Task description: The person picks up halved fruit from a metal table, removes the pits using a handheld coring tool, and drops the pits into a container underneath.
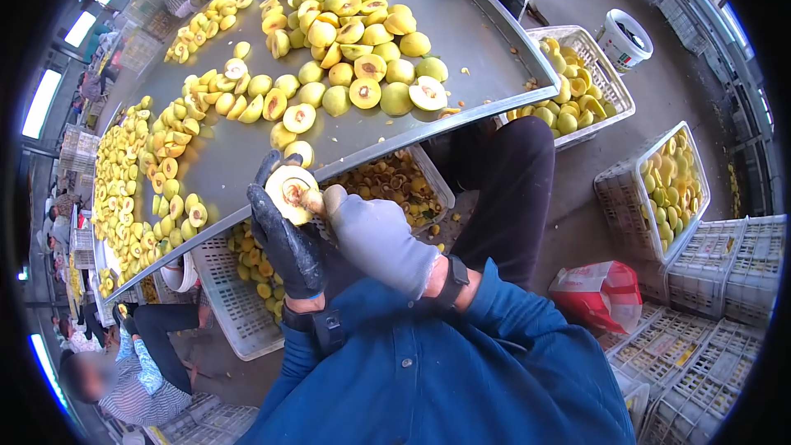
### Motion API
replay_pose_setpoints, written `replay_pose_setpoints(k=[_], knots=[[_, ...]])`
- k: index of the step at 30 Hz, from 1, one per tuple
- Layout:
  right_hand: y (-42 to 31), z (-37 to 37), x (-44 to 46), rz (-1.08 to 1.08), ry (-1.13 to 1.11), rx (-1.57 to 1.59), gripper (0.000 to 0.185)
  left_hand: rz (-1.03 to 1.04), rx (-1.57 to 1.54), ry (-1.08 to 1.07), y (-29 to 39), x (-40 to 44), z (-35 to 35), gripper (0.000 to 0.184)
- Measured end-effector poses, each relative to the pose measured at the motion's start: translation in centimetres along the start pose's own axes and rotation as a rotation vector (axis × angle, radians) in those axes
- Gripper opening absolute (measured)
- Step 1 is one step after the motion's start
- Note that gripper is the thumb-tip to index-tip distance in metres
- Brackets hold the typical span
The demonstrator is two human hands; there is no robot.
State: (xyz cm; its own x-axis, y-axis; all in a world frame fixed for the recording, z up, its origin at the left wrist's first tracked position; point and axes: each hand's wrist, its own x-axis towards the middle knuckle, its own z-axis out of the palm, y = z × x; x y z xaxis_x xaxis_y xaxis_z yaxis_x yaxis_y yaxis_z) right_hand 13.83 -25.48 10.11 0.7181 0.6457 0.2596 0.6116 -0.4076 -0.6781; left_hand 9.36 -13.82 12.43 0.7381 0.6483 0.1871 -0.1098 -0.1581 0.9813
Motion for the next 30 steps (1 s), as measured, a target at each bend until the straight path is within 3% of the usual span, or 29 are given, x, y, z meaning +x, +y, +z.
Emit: replay_pose_setpoints(k=[7,10,12,14,15,18,19,22,23,26,27,29,30], knots=[[-0.1,0.3,0.0,0.032,-0.074,0.120,0.020,0.074,0.094,0.029,-0.4,0.5,0.0,0.059],[0.2,0.5,-0.2,0.027,-0.097,0.166,0.021,0.159,0.156,0.050,-1.3,0.9,0.0,0.051],[0.5,0.3,-0.2,-0.028,-0.175,0.485,0.021,0.211,0.254,0.044,-1.7,1.3,-0.9,0.045],[0.1,-0.5,0.0,0.134,-0.298,0.939,0.022,0.277,0.282,-0.055,-1.5,1.6,-2.0,0.042],[0.0,-1.2,0.0,0.246,-0.404,0.941,0.022,0.306,0.266,-0.108,-1.5,1.8,-2.4,0.042],[-0.2,-2.8,0.1,0.084,-0.484,0.095,0.023,0.371,0.373,-0.384,0.3,3.3,-3.8,0.038],[-0.4,-2.9,0.2,0.123,-0.504,0.095,0.023,0.389,0.436,-0.498,0.8,3.5,-4.0,0.037],[-1.0,-2.3,-0.2,0.189,-0.443,0.899,0.025,0.383,0.274,-0.286,0.6,3.1,-3.1,0.036],[-1.1,-2.8,-0.1,0.238,-0.510,0.902,0.024,0.152,-0.125,-0.259,-0.8,2.7,-3.2,0.036],[-0.7,-2.3,-0.2,0.203,-0.377,0.782,0.024,0.217,-0.043,-0.064,-0.7,1.6,-0.4,0.038],[-0.7,-2.2,-0.1,0.152,-0.357,0.455,0.023,0.147,-0.209,-0.067,-0.8,1.3,0.1,0.041],[0.0,-2.4,-0.5,0.090,-0.348,0.642,0.022,0.304,0.072,-0.144,-0.6,1.4,-0.3,0.040],[0.0,-2.8,-0.7,0.061,-0.347,0.740,0.022,0.201,-0.075,-0.236,-0.4,1.6,-1.0,0.039]])
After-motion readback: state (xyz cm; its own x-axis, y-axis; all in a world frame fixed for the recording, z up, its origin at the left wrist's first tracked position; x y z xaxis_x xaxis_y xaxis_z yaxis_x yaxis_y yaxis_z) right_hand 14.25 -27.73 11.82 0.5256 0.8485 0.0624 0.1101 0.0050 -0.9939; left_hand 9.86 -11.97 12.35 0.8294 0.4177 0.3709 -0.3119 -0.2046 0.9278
